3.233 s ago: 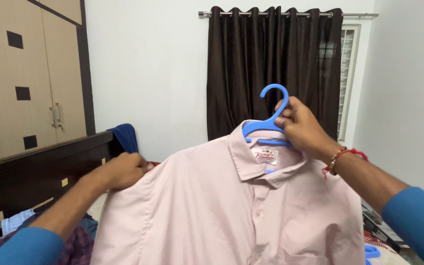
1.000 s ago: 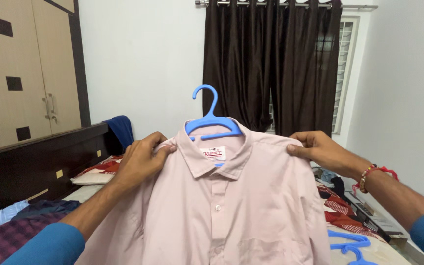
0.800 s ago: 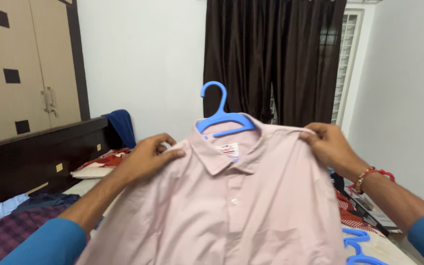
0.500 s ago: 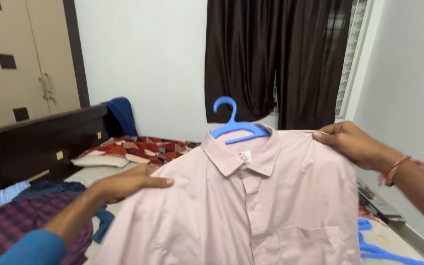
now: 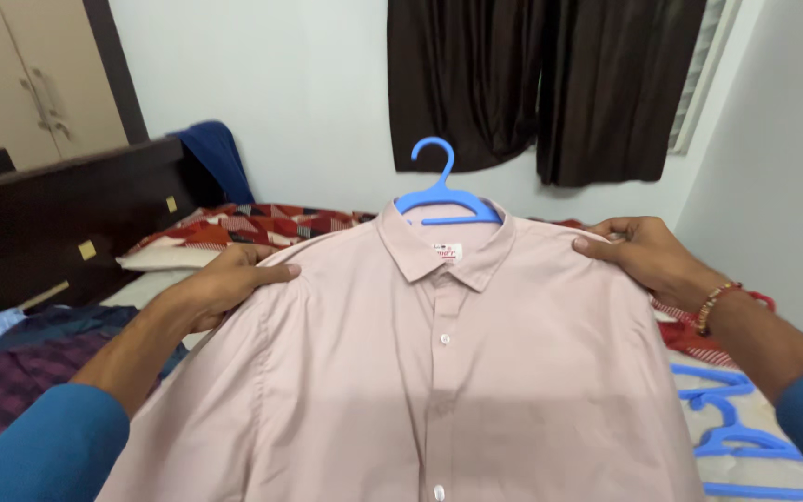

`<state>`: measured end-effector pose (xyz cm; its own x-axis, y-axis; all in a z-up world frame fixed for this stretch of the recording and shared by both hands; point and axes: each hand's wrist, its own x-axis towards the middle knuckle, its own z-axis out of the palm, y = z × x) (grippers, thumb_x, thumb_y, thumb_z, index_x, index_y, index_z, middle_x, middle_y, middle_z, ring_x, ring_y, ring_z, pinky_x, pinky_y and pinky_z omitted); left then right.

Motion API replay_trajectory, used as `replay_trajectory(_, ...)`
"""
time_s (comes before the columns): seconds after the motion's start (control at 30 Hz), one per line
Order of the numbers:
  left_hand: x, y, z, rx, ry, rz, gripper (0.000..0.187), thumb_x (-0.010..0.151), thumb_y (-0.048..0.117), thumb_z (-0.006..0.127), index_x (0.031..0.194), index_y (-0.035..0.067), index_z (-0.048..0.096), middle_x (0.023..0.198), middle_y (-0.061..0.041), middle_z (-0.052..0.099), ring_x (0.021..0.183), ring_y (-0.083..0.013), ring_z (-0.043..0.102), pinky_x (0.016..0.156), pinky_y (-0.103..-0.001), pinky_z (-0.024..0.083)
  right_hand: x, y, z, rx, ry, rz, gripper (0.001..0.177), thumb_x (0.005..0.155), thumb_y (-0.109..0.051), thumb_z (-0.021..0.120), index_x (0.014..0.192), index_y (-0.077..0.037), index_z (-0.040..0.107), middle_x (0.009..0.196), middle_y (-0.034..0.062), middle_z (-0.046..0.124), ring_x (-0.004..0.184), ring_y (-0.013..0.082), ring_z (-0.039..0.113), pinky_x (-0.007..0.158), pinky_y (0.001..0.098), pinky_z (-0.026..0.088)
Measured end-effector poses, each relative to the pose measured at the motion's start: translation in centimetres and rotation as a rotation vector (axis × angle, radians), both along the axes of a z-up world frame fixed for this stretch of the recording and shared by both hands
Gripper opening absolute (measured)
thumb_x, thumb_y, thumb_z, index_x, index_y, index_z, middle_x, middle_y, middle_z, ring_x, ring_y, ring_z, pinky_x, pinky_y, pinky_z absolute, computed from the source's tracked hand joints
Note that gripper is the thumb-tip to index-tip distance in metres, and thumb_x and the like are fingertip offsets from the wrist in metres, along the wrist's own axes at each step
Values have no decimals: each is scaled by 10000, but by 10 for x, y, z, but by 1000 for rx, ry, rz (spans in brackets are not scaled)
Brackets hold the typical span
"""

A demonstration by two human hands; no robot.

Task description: The person buttons a maroon shirt and then a light pink shirt, placing each on a blue hanger and smoothing the fabric. The shirts are handled one at a time on a bed.

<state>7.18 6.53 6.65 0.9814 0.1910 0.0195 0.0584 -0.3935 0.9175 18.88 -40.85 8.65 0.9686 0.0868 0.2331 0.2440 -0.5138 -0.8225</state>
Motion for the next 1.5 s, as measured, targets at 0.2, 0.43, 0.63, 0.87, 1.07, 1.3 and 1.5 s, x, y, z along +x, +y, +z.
replay_trajectory(0.2,78,36,-71,191,32,-22,478,939,236,650,1348,-8,600,1196,-196,727,1034,-275,741,915,-372,575,98,10,-80,186,193,93,345,866,-88,750,1178,38,673,997,77,736,872,171,687,756,333,599)
replay_trajectory(0.43,172,68,-165,601,-46,-239,408,901,99,557,1295,22,625,1212,-156,731,1127,-257,684,990,-366,508,221,13,-167,-119,122,32,202,866,20,768,1068,38,758,977,148,716,847,177,631,731,312,550)
replay_trajectory(0.63,211,50,-205,602,-37,-4,310,932,143,592,1217,41,656,1163,-205,722,1108,-331,683,956,-416,513,270,17,-232,-226,-47,-208,194,872,-76,772,1059,-44,729,914,124,776,821,212,741,724,349,584)
replay_trajectory(0.87,180,57,-248,929,42,284,635,985,511,576,1423,62,476,1347,-216,585,1165,-416,610,939,-536,481,226,44,-304,-573,-299,-220,267,903,-105,663,1165,-51,671,1064,215,708,1049,421,658,897,527,493)
replay_trajectory(1.07,114,51,-272,1223,-352,202,662,934,465,574,1450,62,473,1453,-179,520,1255,-355,536,1043,-540,364,128,57,-253,-499,-687,-15,509,792,-64,674,1288,-17,568,1227,214,626,1228,394,551,1032,520,361)
replay_trajectory(1.3,29,-24,-291,1014,-346,174,664,844,380,648,1406,75,468,1450,-129,497,1350,-304,427,1045,-580,304,7,82,-273,-276,-604,246,397,818,-89,694,1202,-54,603,1222,155,644,1183,351,583,1049,430,425)
replay_trajectory(1.5,-53,-86,-333,971,-368,67,574,853,312,661,1361,98,501,1432,-118,485,1345,-313,418,1044,-586,297,-119,105,-323,-165,-309,391,293,850,-80,717,1134,-66,645,1210,131,670,1170,320,593,1020,394,458)
